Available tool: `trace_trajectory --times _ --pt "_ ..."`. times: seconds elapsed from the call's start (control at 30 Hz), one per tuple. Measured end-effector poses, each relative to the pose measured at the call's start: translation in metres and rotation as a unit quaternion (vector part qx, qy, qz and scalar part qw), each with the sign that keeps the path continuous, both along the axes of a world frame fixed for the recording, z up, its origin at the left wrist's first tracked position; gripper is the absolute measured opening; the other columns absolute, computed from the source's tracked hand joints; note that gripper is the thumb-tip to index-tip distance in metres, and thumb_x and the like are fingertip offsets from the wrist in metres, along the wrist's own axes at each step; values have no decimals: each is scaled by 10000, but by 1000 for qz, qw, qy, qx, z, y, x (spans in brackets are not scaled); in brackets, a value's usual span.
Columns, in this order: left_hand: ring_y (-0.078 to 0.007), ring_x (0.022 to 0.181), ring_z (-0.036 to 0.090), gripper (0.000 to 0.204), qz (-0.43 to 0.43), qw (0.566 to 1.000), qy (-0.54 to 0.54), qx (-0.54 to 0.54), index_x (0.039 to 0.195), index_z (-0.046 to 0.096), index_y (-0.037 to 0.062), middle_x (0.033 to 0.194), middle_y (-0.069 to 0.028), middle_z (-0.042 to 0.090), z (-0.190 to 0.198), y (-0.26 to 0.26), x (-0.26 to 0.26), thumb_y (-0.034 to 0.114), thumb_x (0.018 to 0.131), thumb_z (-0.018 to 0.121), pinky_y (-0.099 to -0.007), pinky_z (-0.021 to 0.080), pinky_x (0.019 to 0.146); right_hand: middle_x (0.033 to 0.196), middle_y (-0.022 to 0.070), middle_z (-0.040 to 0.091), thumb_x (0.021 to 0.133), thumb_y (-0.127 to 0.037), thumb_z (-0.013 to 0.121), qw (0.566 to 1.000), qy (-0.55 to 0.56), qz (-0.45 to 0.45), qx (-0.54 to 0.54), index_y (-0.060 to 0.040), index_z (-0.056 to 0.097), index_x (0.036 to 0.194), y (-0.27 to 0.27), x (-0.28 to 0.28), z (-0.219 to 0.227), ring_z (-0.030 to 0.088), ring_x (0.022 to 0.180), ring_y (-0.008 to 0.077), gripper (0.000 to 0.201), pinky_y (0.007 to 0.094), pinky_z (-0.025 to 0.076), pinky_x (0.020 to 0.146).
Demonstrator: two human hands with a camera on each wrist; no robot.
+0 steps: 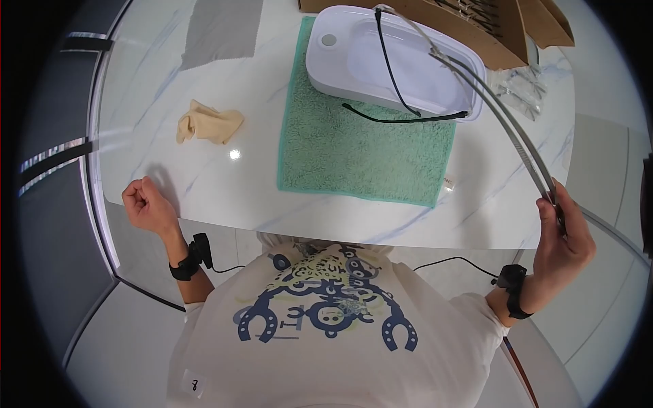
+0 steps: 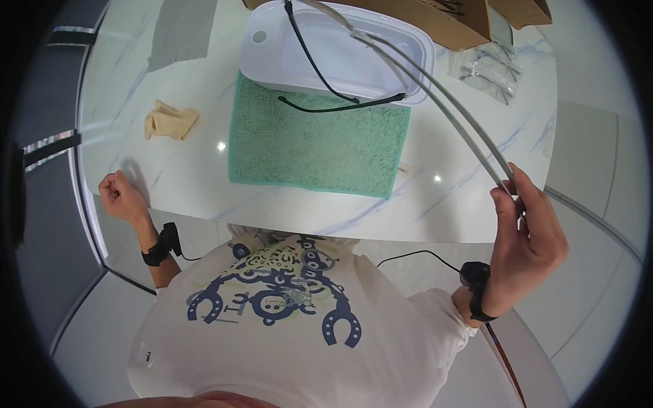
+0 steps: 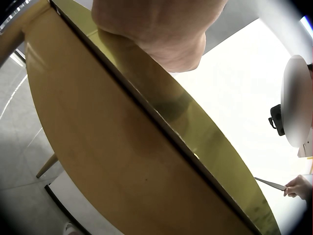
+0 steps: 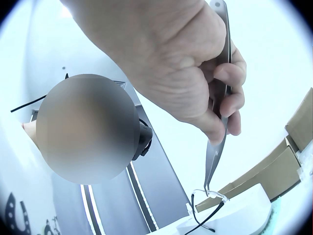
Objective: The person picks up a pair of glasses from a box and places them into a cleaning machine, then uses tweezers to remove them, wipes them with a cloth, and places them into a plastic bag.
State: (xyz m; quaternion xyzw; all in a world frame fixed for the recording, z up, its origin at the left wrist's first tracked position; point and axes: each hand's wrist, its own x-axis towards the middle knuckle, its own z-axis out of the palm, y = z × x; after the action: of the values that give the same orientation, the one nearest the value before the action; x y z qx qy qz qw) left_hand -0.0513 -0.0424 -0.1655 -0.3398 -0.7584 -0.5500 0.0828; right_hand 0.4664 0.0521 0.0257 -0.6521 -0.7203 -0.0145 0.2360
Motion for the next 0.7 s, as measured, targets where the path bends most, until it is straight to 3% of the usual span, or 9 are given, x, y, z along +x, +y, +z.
trace_trajectory --times 0.07,0.33,0.7 --pt "-5 597 337 126 1 1000 0 0 823 588 35 653 85 444 1 1 1 34 920 669 -184 262 549 789 53 732 748 -9 833 1000 -3 -5 16 -33 778 1038 0 1 2 543 604 65 296 210 320 503" --pt "-2 589 330 113 -12 1000 -1 10 834 595 30 647 91 438 1 1 1 31 922 666 -183 260 548 840 81 754 704 70 825 993 -77 -25 90 -48 781 1037 -2 -4 8 715 755 129 356 215 516 567" --pt "-2 589 329 123 -12 1000 -4 13 826 588 30 643 90 434 -2 1 -2 25 919 668 -182 260 549 860 66 745 700 17 848 990 -111 80 40 -53 777 1029 2 -8 -7 632 645 117 344 226 501 531"
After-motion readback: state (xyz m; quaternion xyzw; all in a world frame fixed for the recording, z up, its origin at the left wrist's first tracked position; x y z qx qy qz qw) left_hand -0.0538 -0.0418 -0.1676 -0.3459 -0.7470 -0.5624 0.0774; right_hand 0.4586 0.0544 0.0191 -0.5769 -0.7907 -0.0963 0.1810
